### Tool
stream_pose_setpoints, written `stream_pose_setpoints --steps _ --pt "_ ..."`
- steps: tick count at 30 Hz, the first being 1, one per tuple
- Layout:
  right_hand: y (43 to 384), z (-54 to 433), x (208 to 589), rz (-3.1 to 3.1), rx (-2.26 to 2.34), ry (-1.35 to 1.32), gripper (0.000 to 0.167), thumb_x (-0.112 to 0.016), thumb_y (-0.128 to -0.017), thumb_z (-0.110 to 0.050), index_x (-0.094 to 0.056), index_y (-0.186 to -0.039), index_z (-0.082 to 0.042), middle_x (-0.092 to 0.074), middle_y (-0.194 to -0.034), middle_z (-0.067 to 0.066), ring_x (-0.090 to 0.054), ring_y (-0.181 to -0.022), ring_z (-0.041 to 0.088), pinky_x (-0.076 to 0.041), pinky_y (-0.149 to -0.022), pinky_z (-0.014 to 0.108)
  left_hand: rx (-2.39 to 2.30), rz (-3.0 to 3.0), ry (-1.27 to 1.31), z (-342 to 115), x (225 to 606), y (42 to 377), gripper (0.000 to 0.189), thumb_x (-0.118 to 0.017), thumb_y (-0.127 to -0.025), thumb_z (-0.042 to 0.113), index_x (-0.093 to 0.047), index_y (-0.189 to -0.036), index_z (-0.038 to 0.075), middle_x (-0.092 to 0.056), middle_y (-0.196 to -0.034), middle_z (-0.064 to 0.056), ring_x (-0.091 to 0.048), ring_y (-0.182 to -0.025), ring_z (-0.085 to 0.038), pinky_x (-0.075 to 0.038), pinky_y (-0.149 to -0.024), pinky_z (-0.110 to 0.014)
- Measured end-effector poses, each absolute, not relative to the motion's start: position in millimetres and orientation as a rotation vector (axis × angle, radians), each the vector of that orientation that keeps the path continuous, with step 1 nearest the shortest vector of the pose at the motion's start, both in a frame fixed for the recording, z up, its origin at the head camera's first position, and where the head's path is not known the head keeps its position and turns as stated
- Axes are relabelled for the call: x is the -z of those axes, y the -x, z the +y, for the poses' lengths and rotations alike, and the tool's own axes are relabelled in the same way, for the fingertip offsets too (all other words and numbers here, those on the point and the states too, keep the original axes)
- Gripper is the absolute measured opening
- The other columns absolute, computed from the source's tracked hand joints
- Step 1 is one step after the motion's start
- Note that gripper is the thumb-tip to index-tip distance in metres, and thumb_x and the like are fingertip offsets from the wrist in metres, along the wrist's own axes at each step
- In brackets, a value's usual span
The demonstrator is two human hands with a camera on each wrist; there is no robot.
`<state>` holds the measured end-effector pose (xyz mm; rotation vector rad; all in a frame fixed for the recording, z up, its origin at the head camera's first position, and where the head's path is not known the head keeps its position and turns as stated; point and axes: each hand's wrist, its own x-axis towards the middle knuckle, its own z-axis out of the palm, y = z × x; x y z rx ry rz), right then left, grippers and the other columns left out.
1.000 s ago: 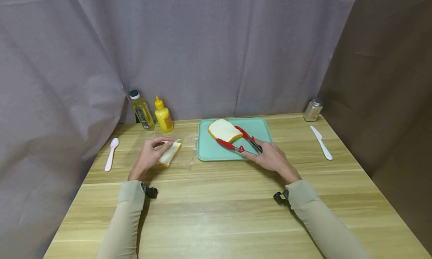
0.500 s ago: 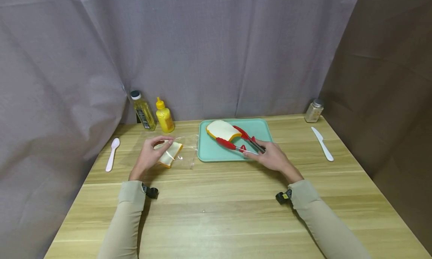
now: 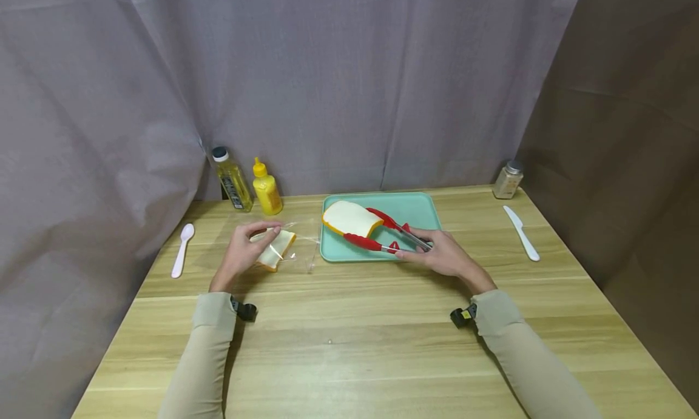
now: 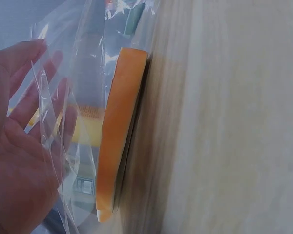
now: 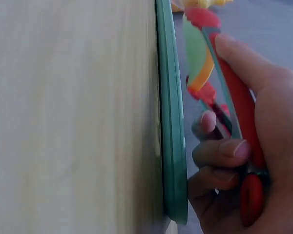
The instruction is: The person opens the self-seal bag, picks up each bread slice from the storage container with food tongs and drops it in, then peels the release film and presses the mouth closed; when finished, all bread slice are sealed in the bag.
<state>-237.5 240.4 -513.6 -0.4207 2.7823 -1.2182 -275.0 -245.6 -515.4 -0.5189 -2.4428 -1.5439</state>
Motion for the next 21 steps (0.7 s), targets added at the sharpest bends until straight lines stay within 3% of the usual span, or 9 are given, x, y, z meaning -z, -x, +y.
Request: stream_pose_setpoints --steps 6,10,15,21 --pt "236 241 514 2.663 1.298 0.443 0.09 -0.089 -0.083 -0.062 -0.056 -0.159 -0.026 -0.062 -0.085 0.0 -0.05 -0.065 0.009 -0.04 -0.051 0.022 1.529 -2.45 0.546 -245 517 275 0.022 -0.076 -0.104 0.023 -0.083 -0.122 0.012 -0.082 -0.124 -0.007 -0.074 -0.122 -0.022 -0.054 -0.114 -0.039" --pt "234 238 512 2.628 1.3 0.496 0.09 -0.091 -0.083 -0.059 -0.056 -0.159 -0.027 -0.061 -0.08 -0.001 -0.051 -0.066 0.008 -0.04 -0.051 0.022 1.505 -2.462 0.553 -245 517 276 0.023 -0.075 -0.105 0.024 -0.083 -0.123 0.013 -0.082 -0.125 -0.006 -0.074 -0.124 -0.024 -0.053 -0.113 -0.028" --pt "232 232 512 2.632 1.232 0.55 0.091 -0.09 -0.082 -0.062 -0.057 -0.158 -0.024 -0.06 -0.073 -0.003 -0.049 -0.065 0.007 -0.041 -0.053 0.023 1.53 -2.475 0.528 -245 515 276 0.025 -0.075 -0.105 0.027 -0.083 -0.124 0.013 -0.081 -0.127 -0.005 -0.073 -0.125 -0.023 -0.053 -0.117 -0.04" --pt "232 223 511 2.642 1.178 0.634 0.091 -0.088 -0.084 -0.062 -0.058 -0.158 -0.017 -0.063 -0.077 -0.003 -0.049 -0.064 0.007 -0.043 -0.055 0.025 1.557 -2.482 0.525 -246 515 274 0.026 -0.075 -0.105 0.026 -0.081 -0.125 0.011 -0.08 -0.129 -0.008 -0.073 -0.124 -0.021 -0.055 -0.114 -0.049"
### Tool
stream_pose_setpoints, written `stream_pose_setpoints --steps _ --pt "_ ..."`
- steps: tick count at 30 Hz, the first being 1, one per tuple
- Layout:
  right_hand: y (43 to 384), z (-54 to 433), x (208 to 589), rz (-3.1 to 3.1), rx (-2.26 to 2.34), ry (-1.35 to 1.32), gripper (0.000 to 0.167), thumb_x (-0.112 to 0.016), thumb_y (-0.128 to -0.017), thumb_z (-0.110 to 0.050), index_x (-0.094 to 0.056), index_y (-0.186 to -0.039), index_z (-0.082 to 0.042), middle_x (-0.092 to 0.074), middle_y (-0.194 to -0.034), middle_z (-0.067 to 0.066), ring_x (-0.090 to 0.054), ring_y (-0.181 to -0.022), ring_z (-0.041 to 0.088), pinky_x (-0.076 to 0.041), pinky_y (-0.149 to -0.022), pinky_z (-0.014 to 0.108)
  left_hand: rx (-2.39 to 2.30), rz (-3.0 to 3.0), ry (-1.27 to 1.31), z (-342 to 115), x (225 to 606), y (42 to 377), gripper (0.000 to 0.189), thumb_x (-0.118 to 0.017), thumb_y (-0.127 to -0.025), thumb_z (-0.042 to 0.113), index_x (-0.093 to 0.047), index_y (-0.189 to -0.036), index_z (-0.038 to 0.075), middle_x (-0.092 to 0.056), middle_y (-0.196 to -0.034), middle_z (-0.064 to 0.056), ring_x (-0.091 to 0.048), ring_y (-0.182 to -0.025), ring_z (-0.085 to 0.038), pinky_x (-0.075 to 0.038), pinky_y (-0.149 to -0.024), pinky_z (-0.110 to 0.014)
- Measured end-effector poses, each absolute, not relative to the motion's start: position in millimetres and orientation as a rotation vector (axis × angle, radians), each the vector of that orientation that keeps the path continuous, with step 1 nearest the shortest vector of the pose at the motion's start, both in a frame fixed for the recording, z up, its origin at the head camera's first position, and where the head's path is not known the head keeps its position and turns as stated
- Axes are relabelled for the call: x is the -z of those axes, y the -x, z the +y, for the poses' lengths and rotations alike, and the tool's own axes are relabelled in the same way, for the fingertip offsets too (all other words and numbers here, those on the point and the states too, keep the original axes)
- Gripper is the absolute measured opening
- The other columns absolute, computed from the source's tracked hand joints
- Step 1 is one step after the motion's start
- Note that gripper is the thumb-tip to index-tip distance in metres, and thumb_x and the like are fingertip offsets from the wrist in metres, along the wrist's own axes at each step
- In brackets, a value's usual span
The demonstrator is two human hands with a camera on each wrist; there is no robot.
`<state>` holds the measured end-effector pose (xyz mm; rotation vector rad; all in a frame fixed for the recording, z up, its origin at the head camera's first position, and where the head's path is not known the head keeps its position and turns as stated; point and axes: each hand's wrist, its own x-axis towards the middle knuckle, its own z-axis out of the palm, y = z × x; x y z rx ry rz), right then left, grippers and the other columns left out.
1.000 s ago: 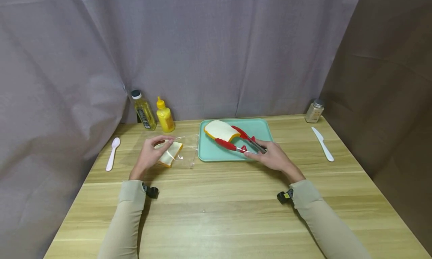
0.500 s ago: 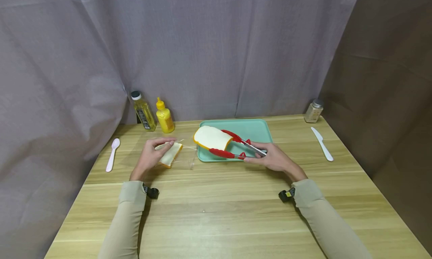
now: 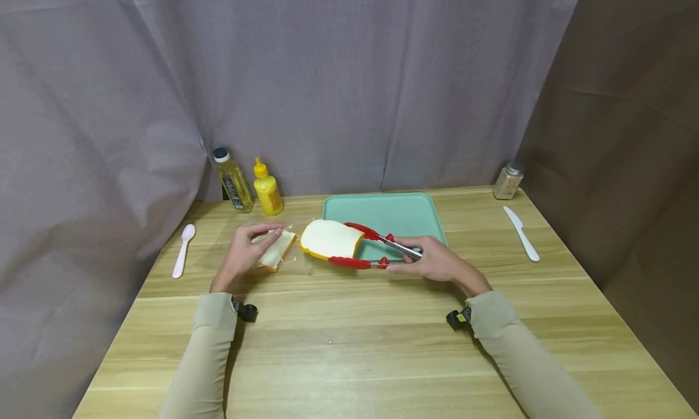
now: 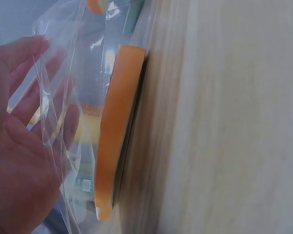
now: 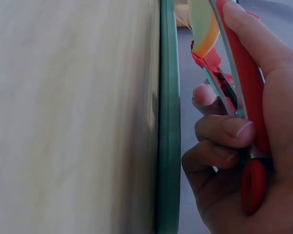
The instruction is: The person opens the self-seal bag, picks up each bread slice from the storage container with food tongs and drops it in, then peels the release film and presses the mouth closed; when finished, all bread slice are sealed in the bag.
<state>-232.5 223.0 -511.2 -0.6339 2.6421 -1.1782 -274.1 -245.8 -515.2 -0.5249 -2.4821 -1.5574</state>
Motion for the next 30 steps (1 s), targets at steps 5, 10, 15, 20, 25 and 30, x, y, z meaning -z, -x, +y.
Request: stream_pose_setpoints --steps 5,10,15,20,25,30 --pt "234 214 512 2.634 1.144 0.664 0.092 -0.086 -0.085 -0.064 -0.057 -0.158 -0.017 -0.062 -0.075 -0.003 -0.047 -0.062 0.005 -0.043 -0.054 0.024 1.553 -2.479 0.567 -247 518 273 0.024 -0.075 -0.105 0.023 -0.082 -0.124 0.01 -0.08 -0.128 -0.009 -0.073 -0.124 -0.022 -0.055 -0.115 -0.049" --pt "237 205 511 2.627 1.12 0.688 0.09 -0.085 -0.086 -0.065 -0.057 -0.158 -0.018 -0.062 -0.075 -0.003 -0.047 -0.062 0.005 -0.041 -0.053 0.024 1.543 -2.489 0.596 -248 520 274 0.024 -0.075 -0.105 0.024 -0.082 -0.124 0.013 -0.08 -0.13 -0.006 -0.072 -0.128 -0.019 -0.053 -0.118 -0.039" --pt "240 195 511 2.631 1.103 0.729 0.09 -0.084 -0.086 -0.067 -0.057 -0.158 -0.019 -0.063 -0.075 -0.003 -0.046 -0.06 0.005 -0.04 -0.052 0.024 1.552 -2.492 0.608 -249 520 273 0.023 -0.075 -0.105 0.023 -0.082 -0.124 0.013 -0.08 -0.131 -0.005 -0.072 -0.129 -0.024 -0.052 -0.117 -0.038" --pt "245 186 512 2.66 1.069 0.763 0.089 -0.083 -0.086 -0.068 -0.057 -0.158 -0.022 -0.061 -0.073 -0.005 -0.044 -0.059 0.004 -0.039 -0.052 0.023 1.577 -2.477 0.621 -249 518 271 0.024 -0.075 -0.104 0.019 -0.081 -0.125 0.008 -0.079 -0.132 -0.009 -0.071 -0.13 -0.031 -0.051 -0.12 -0.05" --pt "247 179 512 2.714 1.015 0.805 0.083 -0.086 -0.087 -0.061 -0.059 -0.156 -0.022 -0.058 -0.072 -0.007 -0.041 -0.06 0.004 -0.037 -0.054 0.024 1.581 -2.481 0.62 -248 516 270 0.025 -0.074 -0.104 0.016 -0.08 -0.125 0.004 -0.078 -0.133 -0.014 -0.071 -0.13 -0.033 -0.051 -0.118 -0.056" --pt "249 172 511 2.754 0.968 0.842 0.081 -0.087 -0.088 -0.058 -0.059 -0.156 -0.023 -0.053 -0.07 -0.008 -0.035 -0.06 0.005 -0.032 -0.056 0.025 1.576 -2.493 0.619 -246 515 270 0.025 -0.074 -0.105 0.015 -0.08 -0.125 0.003 -0.077 -0.135 -0.014 -0.07 -0.131 -0.032 -0.051 -0.119 -0.056"
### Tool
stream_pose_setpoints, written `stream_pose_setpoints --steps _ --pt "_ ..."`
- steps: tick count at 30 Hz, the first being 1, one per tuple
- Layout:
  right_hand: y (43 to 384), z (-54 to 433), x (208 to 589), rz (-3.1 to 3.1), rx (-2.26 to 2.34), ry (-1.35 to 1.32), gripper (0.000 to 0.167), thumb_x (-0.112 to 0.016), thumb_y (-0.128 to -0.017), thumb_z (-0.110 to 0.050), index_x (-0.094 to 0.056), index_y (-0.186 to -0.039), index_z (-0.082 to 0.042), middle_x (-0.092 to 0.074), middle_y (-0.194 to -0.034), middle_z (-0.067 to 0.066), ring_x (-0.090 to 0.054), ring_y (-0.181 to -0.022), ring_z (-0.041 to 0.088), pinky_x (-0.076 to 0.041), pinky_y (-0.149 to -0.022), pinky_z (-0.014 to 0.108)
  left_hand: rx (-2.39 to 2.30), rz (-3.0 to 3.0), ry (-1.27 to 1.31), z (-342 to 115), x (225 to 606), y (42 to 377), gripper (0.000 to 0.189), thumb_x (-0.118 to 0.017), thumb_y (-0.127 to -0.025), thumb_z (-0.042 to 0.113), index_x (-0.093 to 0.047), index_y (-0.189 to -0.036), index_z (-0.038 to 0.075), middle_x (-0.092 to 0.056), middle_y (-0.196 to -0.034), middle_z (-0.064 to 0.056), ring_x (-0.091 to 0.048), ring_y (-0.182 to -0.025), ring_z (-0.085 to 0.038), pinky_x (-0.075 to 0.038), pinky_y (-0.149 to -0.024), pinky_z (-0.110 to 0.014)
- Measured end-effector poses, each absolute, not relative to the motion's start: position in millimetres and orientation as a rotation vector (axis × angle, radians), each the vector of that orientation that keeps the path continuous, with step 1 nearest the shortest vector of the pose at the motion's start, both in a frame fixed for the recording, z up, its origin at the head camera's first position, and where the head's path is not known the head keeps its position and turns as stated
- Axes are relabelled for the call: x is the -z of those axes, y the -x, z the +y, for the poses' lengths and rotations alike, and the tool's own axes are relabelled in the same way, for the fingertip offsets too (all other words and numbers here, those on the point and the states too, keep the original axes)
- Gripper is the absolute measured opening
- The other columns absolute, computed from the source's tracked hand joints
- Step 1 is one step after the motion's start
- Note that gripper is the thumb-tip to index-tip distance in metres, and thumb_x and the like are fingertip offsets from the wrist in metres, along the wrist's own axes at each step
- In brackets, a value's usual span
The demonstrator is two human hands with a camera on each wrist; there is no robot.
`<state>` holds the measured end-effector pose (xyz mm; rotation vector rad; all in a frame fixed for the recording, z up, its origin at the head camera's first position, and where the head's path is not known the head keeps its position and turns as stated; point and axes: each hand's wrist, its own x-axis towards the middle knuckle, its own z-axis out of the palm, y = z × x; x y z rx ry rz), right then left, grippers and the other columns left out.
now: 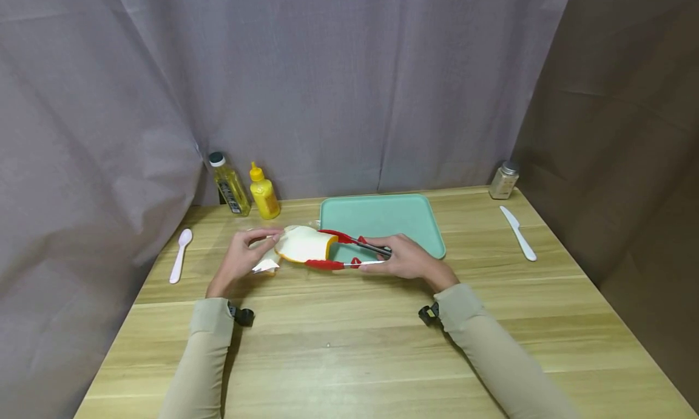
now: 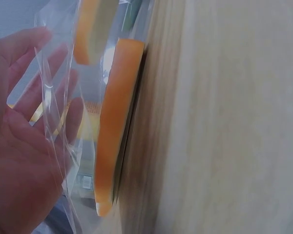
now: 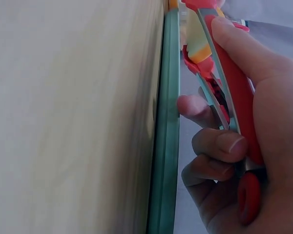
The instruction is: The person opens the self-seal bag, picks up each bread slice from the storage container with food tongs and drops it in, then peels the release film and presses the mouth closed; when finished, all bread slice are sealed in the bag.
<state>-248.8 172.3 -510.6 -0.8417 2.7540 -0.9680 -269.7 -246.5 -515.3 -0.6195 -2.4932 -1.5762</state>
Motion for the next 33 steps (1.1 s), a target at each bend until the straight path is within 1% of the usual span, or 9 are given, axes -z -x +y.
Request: stream_pose_setpoints --steps 5,11,20,28,33 --pt "250 164 511 2.774 0.937 0.861 0.082 -0.084 -0.088 -0.063 -0.059 -0.157 -0.025 -0.049 -0.068 -0.009 -0.029 -0.057 0.004 -0.03 -0.055 0.025 1.566 -2.504 0.621 -248 517 271 0.023 -0.075 -0.105 0.02 -0.081 -0.124 0.008 -0.078 -0.134 -0.01 -0.071 -0.13 -0.03 -0.052 -0.118 -0.052" --pt "253 152 512 2.764 0.934 0.879 0.084 -0.084 -0.088 -0.064 -0.058 -0.157 -0.025 -0.05 -0.069 -0.009 -0.032 -0.059 0.004 -0.029 -0.056 0.025 1.556 -2.497 0.626 -248 516 271 0.023 -0.075 -0.105 0.021 -0.082 -0.124 0.009 -0.078 -0.133 -0.01 -0.071 -0.131 -0.032 -0.051 -0.118 -0.054" --pt "256 133 512 2.746 0.913 0.887 0.088 -0.081 -0.088 -0.068 -0.056 -0.159 -0.024 -0.052 -0.069 -0.008 -0.035 -0.059 0.004 -0.032 -0.057 0.026 1.492 -2.552 0.631 -247 511 269 0.024 -0.076 -0.104 0.025 -0.082 -0.125 0.014 -0.077 -0.137 -0.007 -0.067 -0.137 -0.031 -0.042 -0.127 -0.055" --pt "256 121 514 2.769 0.887 0.891 0.089 -0.077 -0.089 -0.074 -0.053 -0.161 -0.027 -0.05 -0.064 -0.008 -0.03 -0.055 0.006 -0.029 -0.054 0.026 1.445 -2.543 0.668 -246 511 271 0.023 -0.078 -0.102 0.022 -0.082 -0.123 0.014 -0.076 -0.137 -0.009 -0.066 -0.137 -0.034 -0.035 -0.13 -0.06" --pt "256 110 512 2.765 0.89 0.896 0.089 -0.077 -0.089 -0.073 -0.054 -0.161 -0.025 -0.05 -0.063 -0.008 -0.034 -0.054 0.005 -0.031 -0.054 0.026 1.435 -2.55 0.666 -247 508 271 0.022 -0.079 -0.102 0.023 -0.083 -0.122 0.016 -0.077 -0.137 -0.008 -0.066 -0.138 -0.033 -0.033 -0.131 -0.061"
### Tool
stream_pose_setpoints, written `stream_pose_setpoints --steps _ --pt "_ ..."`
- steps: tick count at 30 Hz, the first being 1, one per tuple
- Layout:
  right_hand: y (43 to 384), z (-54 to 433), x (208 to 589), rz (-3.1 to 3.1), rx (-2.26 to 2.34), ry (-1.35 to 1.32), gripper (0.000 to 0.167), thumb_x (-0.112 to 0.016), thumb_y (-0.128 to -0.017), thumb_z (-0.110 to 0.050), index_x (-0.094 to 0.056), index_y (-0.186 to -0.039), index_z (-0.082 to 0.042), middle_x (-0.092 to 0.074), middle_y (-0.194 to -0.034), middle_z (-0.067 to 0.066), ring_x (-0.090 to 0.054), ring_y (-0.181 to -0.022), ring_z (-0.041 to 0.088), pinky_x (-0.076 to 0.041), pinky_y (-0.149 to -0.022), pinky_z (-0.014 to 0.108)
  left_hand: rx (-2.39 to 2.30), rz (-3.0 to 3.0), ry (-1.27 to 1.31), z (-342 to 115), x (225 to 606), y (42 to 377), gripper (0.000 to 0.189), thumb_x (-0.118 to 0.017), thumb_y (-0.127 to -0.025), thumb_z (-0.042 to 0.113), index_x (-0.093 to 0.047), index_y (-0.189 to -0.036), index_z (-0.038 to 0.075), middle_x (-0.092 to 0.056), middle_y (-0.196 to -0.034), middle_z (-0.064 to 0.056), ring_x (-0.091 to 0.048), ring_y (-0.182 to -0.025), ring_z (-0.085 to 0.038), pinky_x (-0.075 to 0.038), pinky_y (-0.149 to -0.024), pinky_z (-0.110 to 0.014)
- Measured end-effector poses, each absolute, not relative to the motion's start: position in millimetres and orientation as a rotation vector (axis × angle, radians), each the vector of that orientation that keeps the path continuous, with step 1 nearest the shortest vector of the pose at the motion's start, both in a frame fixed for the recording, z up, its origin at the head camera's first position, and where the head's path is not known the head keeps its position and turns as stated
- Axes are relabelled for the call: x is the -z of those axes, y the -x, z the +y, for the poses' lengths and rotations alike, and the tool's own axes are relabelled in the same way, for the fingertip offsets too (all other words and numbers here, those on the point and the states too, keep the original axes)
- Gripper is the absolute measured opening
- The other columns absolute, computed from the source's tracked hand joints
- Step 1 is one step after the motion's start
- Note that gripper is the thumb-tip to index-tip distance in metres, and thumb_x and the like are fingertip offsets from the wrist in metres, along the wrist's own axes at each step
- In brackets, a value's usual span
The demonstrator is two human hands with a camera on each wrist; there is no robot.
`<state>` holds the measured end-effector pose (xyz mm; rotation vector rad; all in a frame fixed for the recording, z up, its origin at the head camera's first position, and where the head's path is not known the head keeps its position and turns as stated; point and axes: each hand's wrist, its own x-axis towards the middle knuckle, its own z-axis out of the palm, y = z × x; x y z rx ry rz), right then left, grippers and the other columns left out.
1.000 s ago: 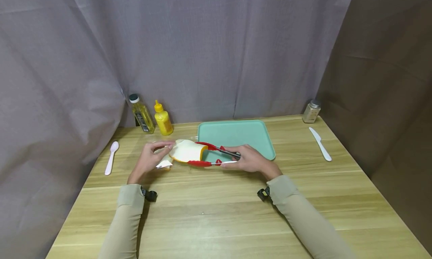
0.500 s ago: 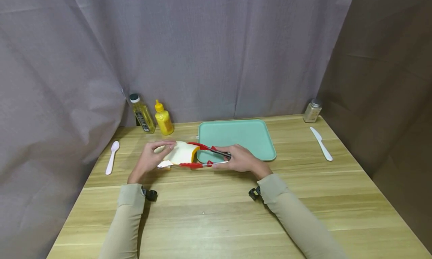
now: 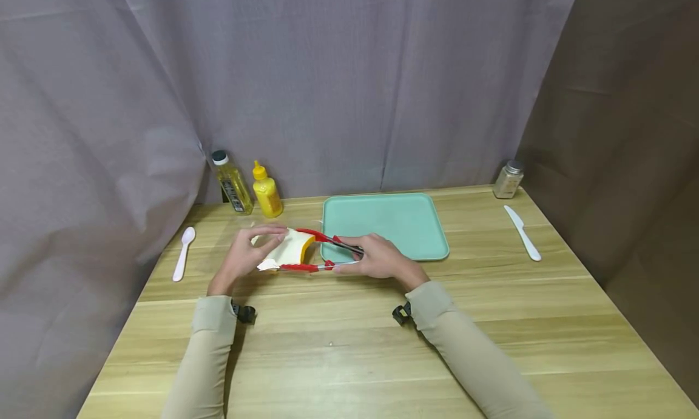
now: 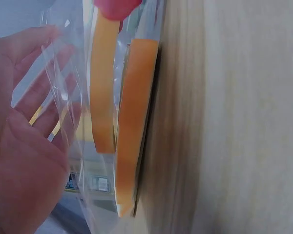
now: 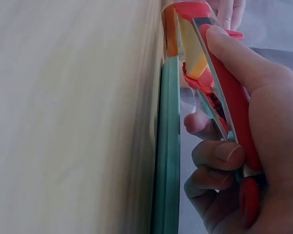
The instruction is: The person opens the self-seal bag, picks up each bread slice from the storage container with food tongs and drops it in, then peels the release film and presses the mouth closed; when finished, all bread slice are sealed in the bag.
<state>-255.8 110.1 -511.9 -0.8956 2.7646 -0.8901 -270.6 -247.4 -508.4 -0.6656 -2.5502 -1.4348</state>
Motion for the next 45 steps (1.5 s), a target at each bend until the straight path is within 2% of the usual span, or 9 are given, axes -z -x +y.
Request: stream_pose_setpoints --steps 6,12,18,22,26,34,37,42,45 --pt "255 100 510 2.765 0.89 0.889 0.09 -0.076 -0.09 -0.072 -0.053 -0.161 -0.022 -0.049 -0.061 -0.01 -0.034 -0.054 0.004 -0.031 -0.054 0.025 1.444 -2.548 0.675 -247 505 270 0.023 -0.079 -0.101 0.023 -0.083 -0.122 0.016 -0.076 -0.138 -0.01 -0.065 -0.138 -0.035 -0.034 -0.13 -0.063" --pt "256 91 511 2.777 0.904 0.877 0.092 -0.075 -0.09 -0.074 -0.053 -0.161 -0.02 -0.05 -0.061 -0.009 -0.035 -0.053 0.004 -0.032 -0.052 0.025 1.443 -2.525 0.682 -245 504 269 0.022 -0.079 -0.101 0.021 -0.083 -0.122 0.016 -0.077 -0.137 -0.01 -0.067 -0.136 -0.035 -0.037 -0.129 -0.061" --pt "255 83 513 2.801 0.899 0.871 0.092 -0.075 -0.089 -0.075 -0.052 -0.161 -0.022 -0.046 -0.06 -0.009 -0.035 -0.054 0.005 -0.031 -0.052 0.026 1.466 -2.512 0.672 -243 502 267 0.021 -0.079 -0.102 0.022 -0.083 -0.122 0.016 -0.077 -0.135 -0.007 -0.067 -0.135 -0.032 -0.039 -0.128 -0.058" --pt "255 77 513 2.814 0.913 0.857 0.092 -0.078 -0.088 -0.073 -0.052 -0.162 -0.024 -0.044 -0.06 -0.009 -0.034 -0.055 0.006 -0.029 -0.052 0.026 1.468 -2.496 0.689 -243 502 267 0.021 -0.078 -0.102 0.019 -0.083 -0.121 0.012 -0.077 -0.135 -0.009 -0.068 -0.135 -0.032 -0.041 -0.127 -0.057" --pt "255 70 514 2.805 0.956 0.853 0.092 -0.079 -0.088 -0.072 -0.052 -0.162 -0.025 -0.047 -0.062 -0.008 -0.036 -0.055 0.006 -0.03 -0.051 0.026 1.488 -2.476 0.707 -243 502 268 0.021 -0.077 -0.103 0.016 -0.082 -0.122 0.01 -0.077 -0.136 -0.011 -0.067 -0.135 -0.034 -0.04 -0.127 -0.058" --pt "254 60 517 2.82 0.956 0.831 0.092 -0.078 -0.086 -0.075 -0.052 -0.162 -0.028 -0.046 -0.064 -0.008 -0.037 -0.055 0.007 -0.033 -0.05 0.027 1.5 -2.492 0.677 -242 503 267 0.021 -0.078 -0.102 0.021 -0.083 -0.121 0.014 -0.077 -0.135 -0.008 -0.065 -0.136 -0.033 -0.035 -0.129 -0.062" --pt "254 58 517 2.822 0.955 0.814 0.093 -0.078 -0.086 -0.075 -0.051 -0.162 -0.029 -0.046 -0.064 -0.008 -0.037 -0.055 0.007 -0.033 -0.05 0.027 1.501 -2.478 0.68 -241 504 268 0.02 -0.078 -0.102 0.021 -0.083 -0.12 0.014 -0.078 -0.134 -0.007 -0.066 -0.134 -0.031 -0.037 -0.128 -0.06" --pt "254 56 518 2.832 0.945 0.782 0.094 -0.077 -0.086 -0.076 -0.049 -0.163 -0.03 -0.045 -0.064 -0.008 -0.036 -0.055 0.007 -0.033 -0.05 0.028 1.517 -2.445 0.692 -239 503 270 0.019 -0.078 -0.102 0.021 -0.084 -0.118 0.013 -0.079 -0.131 -0.006 -0.069 -0.132 -0.028 -0.043 -0.126 -0.049" --pt "254 55 518 2.835 0.941 0.767 0.094 -0.078 -0.086 -0.076 -0.049 -0.163 -0.03 -0.044 -0.065 -0.007 -0.035 -0.056 0.008 -0.032 -0.05 0.028 1.535 -2.445 0.688 -240 503 269 0.019 -0.078 -0.103 0.02 -0.084 -0.119 0.013 -0.079 -0.133 -0.007 -0.069 -0.133 -0.028 -0.042 -0.127 -0.049"
